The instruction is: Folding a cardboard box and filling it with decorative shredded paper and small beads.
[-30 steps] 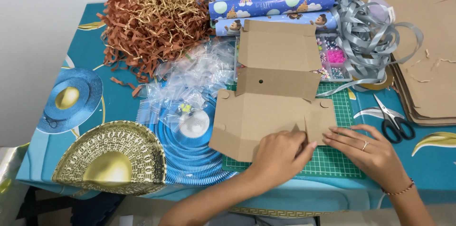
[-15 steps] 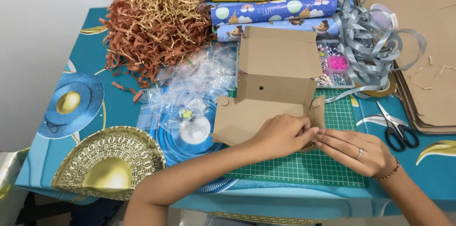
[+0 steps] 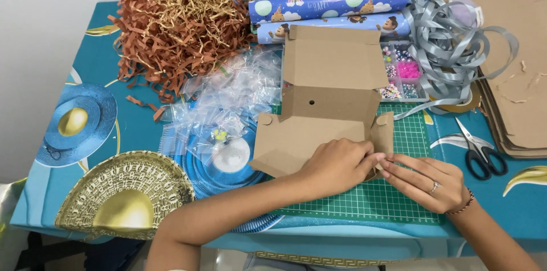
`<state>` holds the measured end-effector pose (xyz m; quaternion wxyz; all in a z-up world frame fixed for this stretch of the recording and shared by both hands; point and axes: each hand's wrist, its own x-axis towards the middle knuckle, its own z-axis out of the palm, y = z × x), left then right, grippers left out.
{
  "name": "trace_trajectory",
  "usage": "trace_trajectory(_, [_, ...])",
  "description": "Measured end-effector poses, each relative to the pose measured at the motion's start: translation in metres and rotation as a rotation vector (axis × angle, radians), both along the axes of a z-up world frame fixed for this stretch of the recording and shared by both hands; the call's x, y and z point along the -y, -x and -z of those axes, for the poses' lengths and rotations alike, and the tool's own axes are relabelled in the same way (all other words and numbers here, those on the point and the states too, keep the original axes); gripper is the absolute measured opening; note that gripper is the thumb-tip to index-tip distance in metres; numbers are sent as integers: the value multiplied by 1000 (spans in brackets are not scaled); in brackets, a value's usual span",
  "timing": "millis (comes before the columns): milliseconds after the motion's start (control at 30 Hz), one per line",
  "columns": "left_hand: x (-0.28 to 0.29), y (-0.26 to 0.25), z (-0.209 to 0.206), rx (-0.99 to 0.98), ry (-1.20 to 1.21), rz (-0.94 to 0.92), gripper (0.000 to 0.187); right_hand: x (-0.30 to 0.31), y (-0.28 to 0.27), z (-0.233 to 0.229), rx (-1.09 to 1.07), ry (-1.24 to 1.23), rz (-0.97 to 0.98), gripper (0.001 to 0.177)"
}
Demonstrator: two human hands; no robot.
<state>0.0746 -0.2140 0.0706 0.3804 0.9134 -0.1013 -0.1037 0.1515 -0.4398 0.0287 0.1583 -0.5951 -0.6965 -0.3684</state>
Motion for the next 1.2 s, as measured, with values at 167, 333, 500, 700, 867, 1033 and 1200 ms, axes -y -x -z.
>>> trace_trajectory(167, [-1, 2, -5, -19, 20, -25, 37, 0, -1, 3, -20, -19, -1, 15])
trace_trajectory(333, [-1, 2, -9, -35, 25, -34, 39, 3, -4, 15, -26, -40, 25, 18])
trace_trajectory(500, [2, 3, -6, -54, -14, -42, 40, 4, -5, 25, -69, -9, -17, 14])
trace_trajectory(700, [1, 1, 1, 9, 74, -14, 42, -2, -3, 15, -64, -6, -21, 13])
trace_trajectory(867, [-7, 13, -18, -72, 134, 38, 32, -2, -5, 17, -40, -38, -35, 8])
trace_trajectory(1033, [-10, 20, -1, -9, 347, -7, 17, -2, 3, 5, -52, 5, -17, 12])
trace_trajectory(1200, [-9, 19, 3, -93, 472, -120, 26, -2, 3, 3, -11, -26, -7, 10])
